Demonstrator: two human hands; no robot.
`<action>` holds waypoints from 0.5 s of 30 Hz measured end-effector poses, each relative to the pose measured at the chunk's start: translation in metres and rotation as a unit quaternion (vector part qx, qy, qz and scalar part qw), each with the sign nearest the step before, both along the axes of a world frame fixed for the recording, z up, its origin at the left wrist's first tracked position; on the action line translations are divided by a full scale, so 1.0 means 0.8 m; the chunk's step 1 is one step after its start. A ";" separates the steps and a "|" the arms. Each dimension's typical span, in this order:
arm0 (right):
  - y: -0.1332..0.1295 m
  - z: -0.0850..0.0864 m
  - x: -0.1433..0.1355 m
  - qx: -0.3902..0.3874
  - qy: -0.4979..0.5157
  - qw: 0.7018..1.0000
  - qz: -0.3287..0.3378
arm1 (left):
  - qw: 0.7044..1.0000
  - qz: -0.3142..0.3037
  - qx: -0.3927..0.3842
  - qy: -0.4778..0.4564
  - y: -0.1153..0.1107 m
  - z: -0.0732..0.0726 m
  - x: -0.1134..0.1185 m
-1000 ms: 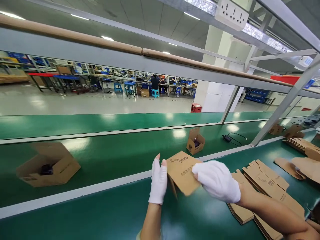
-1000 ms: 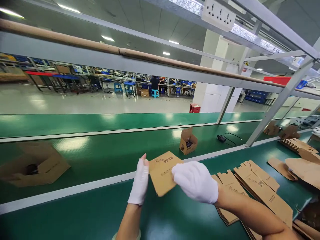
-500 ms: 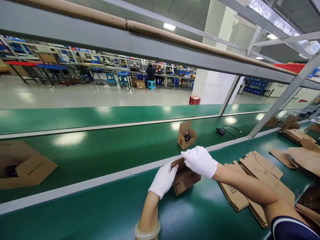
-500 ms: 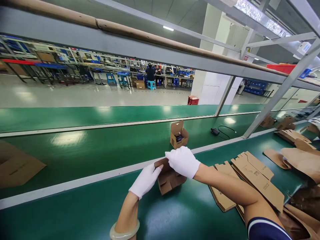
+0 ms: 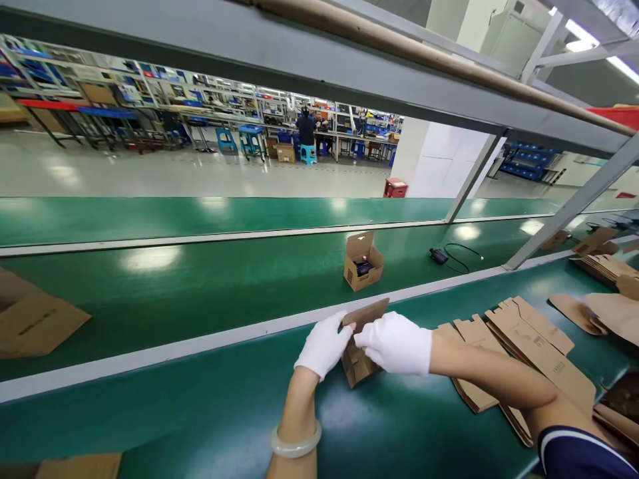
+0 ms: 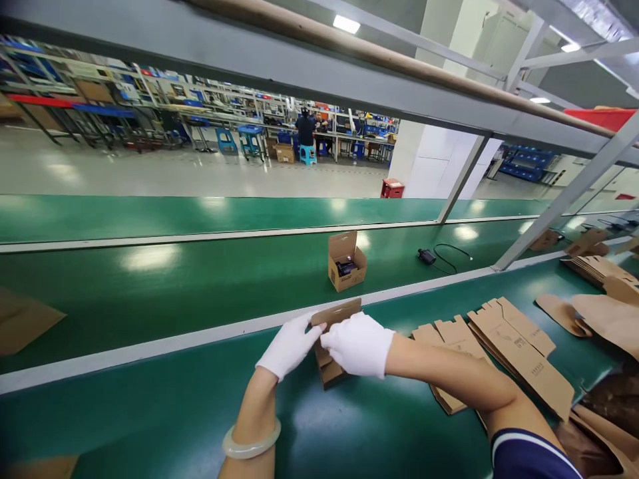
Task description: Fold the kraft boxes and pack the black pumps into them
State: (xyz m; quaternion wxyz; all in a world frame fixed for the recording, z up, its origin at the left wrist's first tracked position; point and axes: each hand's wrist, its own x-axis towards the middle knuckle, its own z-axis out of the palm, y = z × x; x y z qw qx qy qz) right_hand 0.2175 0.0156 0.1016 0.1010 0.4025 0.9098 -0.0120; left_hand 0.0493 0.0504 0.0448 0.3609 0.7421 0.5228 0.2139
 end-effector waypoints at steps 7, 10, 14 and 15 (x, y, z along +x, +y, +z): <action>0.047 -0.074 -0.028 -0.206 -0.198 0.958 -0.013 | 1.000 -0.004 -0.005 0.006 -0.003 -0.002 0.000; 0.056 -0.090 -0.036 -0.235 -0.226 0.945 0.006 | 1.000 -0.009 -0.004 0.004 -0.003 -0.001 0.002; 0.054 -0.098 -0.038 -0.231 -0.225 0.947 0.013 | 1.000 -0.009 0.004 0.002 -0.001 -0.004 0.003; 0.053 -0.099 -0.037 -0.218 -0.219 0.951 0.008 | 1.000 -0.006 0.006 0.002 -0.001 -0.005 0.003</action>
